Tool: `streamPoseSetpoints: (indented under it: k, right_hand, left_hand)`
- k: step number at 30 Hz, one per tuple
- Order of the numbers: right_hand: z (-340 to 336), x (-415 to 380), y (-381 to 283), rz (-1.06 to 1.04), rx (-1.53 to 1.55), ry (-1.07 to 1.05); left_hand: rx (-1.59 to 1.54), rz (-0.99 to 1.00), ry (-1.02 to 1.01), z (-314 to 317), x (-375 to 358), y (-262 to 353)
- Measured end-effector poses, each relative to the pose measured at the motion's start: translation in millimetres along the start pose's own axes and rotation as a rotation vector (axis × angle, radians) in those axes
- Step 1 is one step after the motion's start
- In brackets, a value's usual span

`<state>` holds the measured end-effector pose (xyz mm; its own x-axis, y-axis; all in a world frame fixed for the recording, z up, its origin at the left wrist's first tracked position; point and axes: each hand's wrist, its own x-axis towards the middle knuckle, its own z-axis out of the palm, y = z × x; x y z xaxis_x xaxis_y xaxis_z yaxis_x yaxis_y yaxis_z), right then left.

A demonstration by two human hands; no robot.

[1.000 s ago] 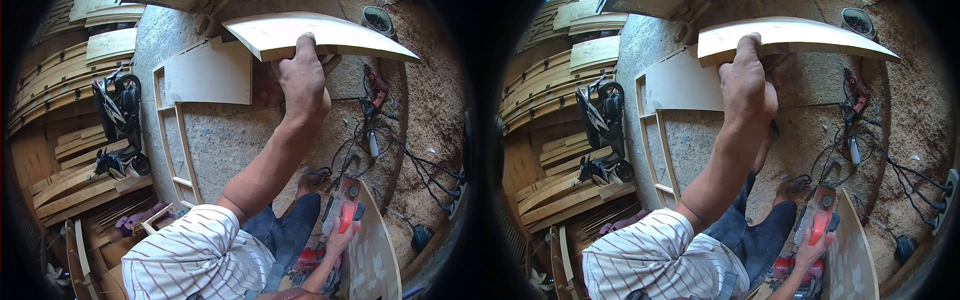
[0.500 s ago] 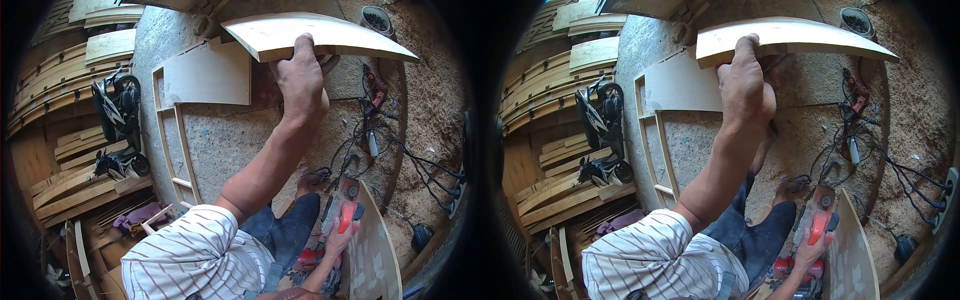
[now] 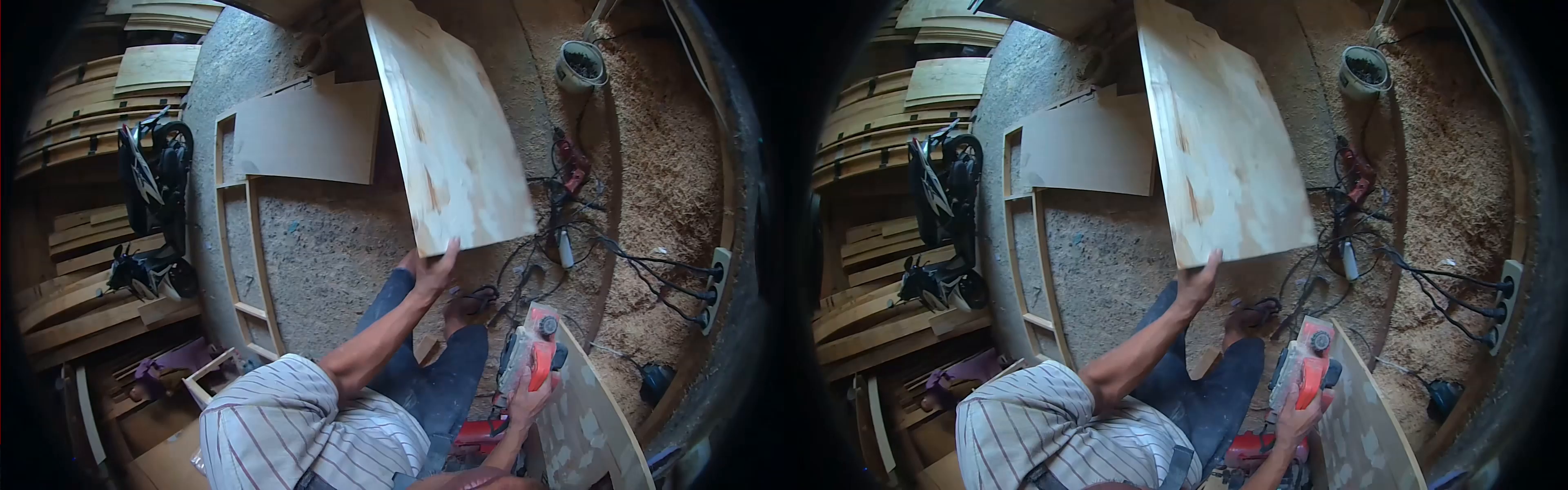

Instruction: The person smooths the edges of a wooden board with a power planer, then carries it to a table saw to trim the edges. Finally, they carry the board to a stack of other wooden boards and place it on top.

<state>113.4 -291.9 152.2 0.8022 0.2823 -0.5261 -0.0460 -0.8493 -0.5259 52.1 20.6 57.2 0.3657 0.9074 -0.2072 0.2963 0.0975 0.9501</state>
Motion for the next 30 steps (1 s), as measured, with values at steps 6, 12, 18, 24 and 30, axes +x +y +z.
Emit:
streamPoseSetpoints:
  k: [6,12,18,24,30]
  right_hand:
    - [-3,-6,2,-0.034,0.009,0.086]
    - [-1,-11,-4,-0.068,0.033,0.12]
    - [14,3,-43,-0.095,-0.026,0.153]
    - [22,53,-110,-0.139,-0.025,0.111]
    - [35,147,-257,-0.373,-0.006,0.216]
  left_hand:
    - [0.211,0.102,-0.039,-14,-105,-96]
    - [0.276,-0.337,-0.312,-11,-153,-113]
    - [0.339,-0.248,-0.483,-12,-131,-98]
    - [0.781,-0.171,-1.074,-45,-65,-44]
    - [0.013,-0.38,-1.06,-35,47,-45]
